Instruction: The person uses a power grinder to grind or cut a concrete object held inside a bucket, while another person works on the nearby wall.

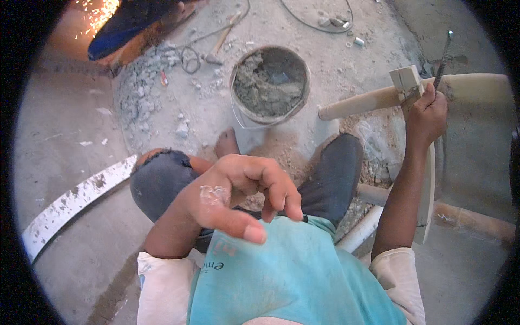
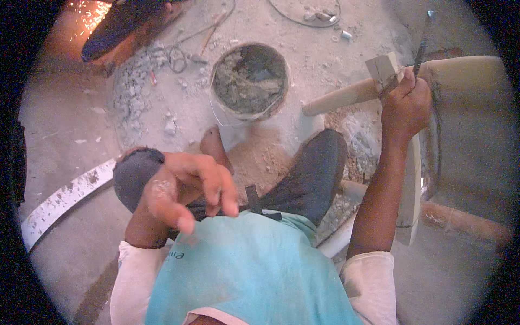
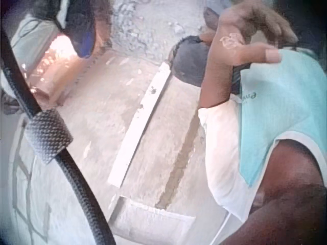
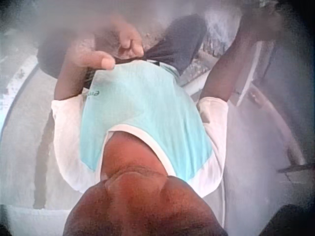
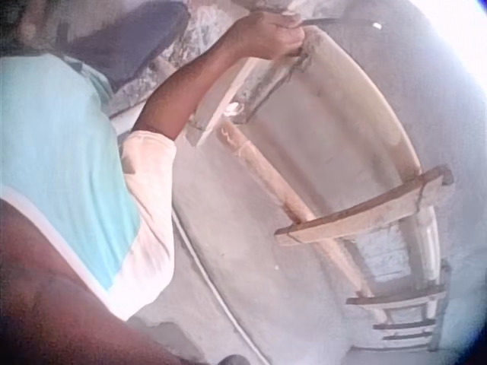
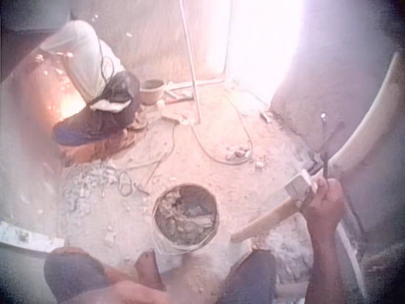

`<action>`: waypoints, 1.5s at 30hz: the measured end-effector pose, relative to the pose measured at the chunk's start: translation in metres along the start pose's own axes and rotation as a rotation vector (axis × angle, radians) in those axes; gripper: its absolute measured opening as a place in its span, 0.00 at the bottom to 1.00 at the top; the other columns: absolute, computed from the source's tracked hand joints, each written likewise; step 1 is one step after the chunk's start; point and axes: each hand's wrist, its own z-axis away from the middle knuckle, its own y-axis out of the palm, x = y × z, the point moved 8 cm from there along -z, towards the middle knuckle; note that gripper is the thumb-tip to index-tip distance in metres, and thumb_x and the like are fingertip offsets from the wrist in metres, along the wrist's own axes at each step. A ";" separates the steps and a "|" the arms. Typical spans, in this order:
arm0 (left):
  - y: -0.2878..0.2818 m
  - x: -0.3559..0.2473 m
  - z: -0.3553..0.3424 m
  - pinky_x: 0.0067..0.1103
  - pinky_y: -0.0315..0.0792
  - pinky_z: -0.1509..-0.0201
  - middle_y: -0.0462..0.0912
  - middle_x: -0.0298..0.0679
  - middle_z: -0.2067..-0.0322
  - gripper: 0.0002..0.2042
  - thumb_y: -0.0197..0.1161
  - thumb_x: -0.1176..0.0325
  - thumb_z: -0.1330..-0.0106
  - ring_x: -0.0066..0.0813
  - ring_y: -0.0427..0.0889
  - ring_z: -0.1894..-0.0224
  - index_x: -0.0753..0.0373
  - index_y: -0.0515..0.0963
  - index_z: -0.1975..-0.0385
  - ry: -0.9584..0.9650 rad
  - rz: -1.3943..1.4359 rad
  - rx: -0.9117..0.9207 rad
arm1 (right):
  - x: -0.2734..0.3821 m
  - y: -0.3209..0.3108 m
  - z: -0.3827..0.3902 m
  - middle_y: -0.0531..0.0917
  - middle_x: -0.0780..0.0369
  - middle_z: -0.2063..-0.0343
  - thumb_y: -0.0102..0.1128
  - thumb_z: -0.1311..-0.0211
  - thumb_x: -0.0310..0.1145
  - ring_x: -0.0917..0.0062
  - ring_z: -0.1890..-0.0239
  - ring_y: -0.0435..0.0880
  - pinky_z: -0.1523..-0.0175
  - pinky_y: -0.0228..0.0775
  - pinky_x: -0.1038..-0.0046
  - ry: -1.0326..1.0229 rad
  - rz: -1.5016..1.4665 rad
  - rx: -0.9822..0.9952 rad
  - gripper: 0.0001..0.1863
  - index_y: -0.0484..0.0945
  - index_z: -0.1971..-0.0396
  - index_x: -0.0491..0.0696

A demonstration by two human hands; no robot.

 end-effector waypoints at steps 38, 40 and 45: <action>-0.065 0.058 -0.021 0.19 0.68 0.53 0.80 0.45 0.54 0.12 0.65 0.65 0.40 0.18 0.75 0.65 0.61 0.75 0.60 -0.187 -0.201 -0.405 | 0.001 -0.012 0.000 0.76 0.53 0.71 0.51 0.32 0.41 0.53 0.65 0.77 0.62 0.67 0.55 0.015 -0.198 -0.023 0.15 0.72 0.72 0.44; -0.066 0.056 -0.018 0.19 0.69 0.53 0.80 0.45 0.54 0.12 0.65 0.65 0.40 0.19 0.75 0.64 0.61 0.75 0.59 -0.174 -0.174 -0.414 | 0.001 -0.012 0.000 0.76 0.53 0.71 0.50 0.32 0.41 0.53 0.65 0.77 0.61 0.68 0.55 0.023 -0.201 -0.021 0.15 0.72 0.72 0.44; -0.063 0.031 -0.017 0.19 0.69 0.52 0.80 0.44 0.54 0.14 0.66 0.64 0.41 0.20 0.76 0.61 0.61 0.75 0.58 -0.123 -0.307 -0.393 | -0.002 -0.009 0.000 0.77 0.53 0.69 0.50 0.32 0.42 0.54 0.64 0.78 0.61 0.68 0.55 0.017 -0.162 -0.001 0.16 0.72 0.70 0.44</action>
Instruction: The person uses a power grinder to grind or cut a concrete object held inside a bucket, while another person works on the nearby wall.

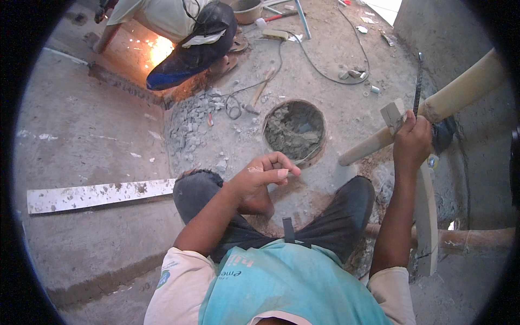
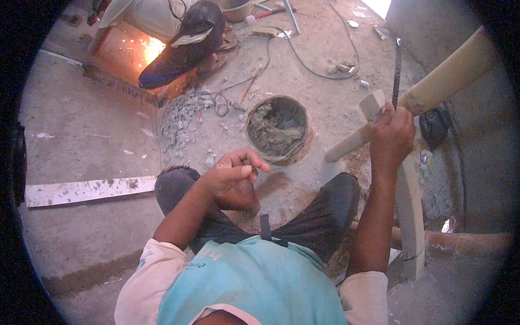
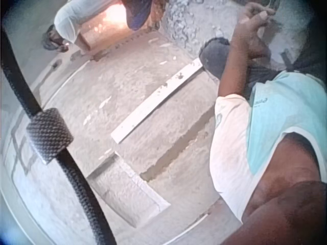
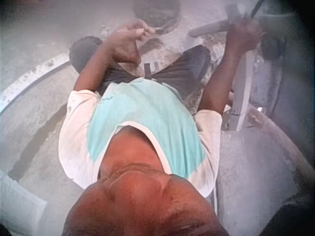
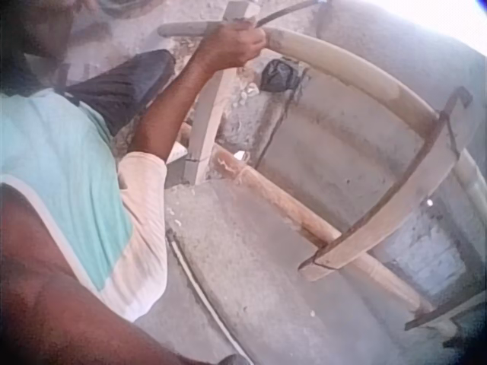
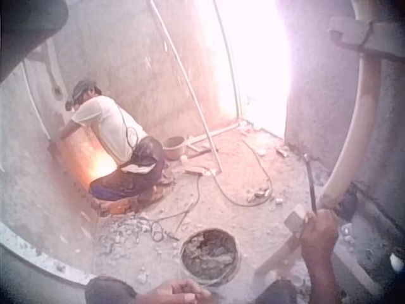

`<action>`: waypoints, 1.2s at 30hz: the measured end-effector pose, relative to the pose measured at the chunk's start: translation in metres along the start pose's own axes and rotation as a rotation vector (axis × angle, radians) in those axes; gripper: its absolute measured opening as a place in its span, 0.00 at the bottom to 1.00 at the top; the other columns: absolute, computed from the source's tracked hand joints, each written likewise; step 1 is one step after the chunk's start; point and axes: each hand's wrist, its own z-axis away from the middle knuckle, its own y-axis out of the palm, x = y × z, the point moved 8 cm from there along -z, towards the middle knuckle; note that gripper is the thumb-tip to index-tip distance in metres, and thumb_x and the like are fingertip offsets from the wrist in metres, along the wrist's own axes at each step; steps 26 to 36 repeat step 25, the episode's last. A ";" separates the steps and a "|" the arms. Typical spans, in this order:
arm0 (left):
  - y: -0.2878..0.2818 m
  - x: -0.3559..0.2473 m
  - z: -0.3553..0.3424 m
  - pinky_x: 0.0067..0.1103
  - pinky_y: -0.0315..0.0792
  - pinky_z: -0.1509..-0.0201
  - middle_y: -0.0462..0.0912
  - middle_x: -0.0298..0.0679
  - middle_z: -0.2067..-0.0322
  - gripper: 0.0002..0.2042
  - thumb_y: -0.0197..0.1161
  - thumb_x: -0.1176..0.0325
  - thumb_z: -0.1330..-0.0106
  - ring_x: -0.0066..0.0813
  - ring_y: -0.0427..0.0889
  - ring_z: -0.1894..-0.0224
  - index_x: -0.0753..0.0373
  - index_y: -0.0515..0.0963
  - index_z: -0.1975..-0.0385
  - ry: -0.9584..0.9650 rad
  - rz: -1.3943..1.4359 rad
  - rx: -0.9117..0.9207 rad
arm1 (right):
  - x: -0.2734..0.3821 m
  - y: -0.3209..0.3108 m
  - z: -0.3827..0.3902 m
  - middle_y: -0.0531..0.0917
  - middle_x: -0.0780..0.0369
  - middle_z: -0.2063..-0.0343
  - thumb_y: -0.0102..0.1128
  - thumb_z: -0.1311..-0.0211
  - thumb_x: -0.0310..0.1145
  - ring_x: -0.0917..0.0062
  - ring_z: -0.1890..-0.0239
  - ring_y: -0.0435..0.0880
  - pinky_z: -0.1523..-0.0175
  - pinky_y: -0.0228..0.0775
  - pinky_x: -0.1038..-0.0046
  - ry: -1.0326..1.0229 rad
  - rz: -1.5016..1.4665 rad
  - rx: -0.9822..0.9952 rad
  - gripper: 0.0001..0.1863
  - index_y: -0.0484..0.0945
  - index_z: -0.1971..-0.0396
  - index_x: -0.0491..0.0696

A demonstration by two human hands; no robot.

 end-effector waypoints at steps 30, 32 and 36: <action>0.026 -0.079 -0.014 0.18 0.70 0.55 0.78 0.31 0.63 0.13 0.65 0.62 0.36 0.17 0.75 0.60 0.62 0.75 0.57 -0.076 -0.867 0.054 | -0.006 0.006 0.001 0.78 0.52 0.66 0.54 0.35 0.40 0.54 0.62 0.79 0.57 0.70 0.54 -0.036 -0.040 0.051 0.12 0.75 0.68 0.46; 0.026 -0.079 -0.014 0.18 0.70 0.55 0.78 0.31 0.63 0.13 0.65 0.62 0.36 0.17 0.75 0.60 0.62 0.75 0.57 -0.076 -0.867 0.054 | -0.006 0.006 0.001 0.78 0.52 0.66 0.54 0.35 0.40 0.54 0.62 0.79 0.57 0.70 0.54 -0.036 -0.040 0.051 0.12 0.75 0.68 0.46; 0.026 -0.079 -0.014 0.18 0.70 0.55 0.78 0.31 0.63 0.13 0.65 0.62 0.36 0.17 0.75 0.60 0.62 0.75 0.57 -0.076 -0.867 0.054 | -0.006 0.006 0.001 0.78 0.52 0.66 0.54 0.35 0.40 0.54 0.62 0.79 0.57 0.70 0.54 -0.036 -0.040 0.051 0.12 0.75 0.68 0.46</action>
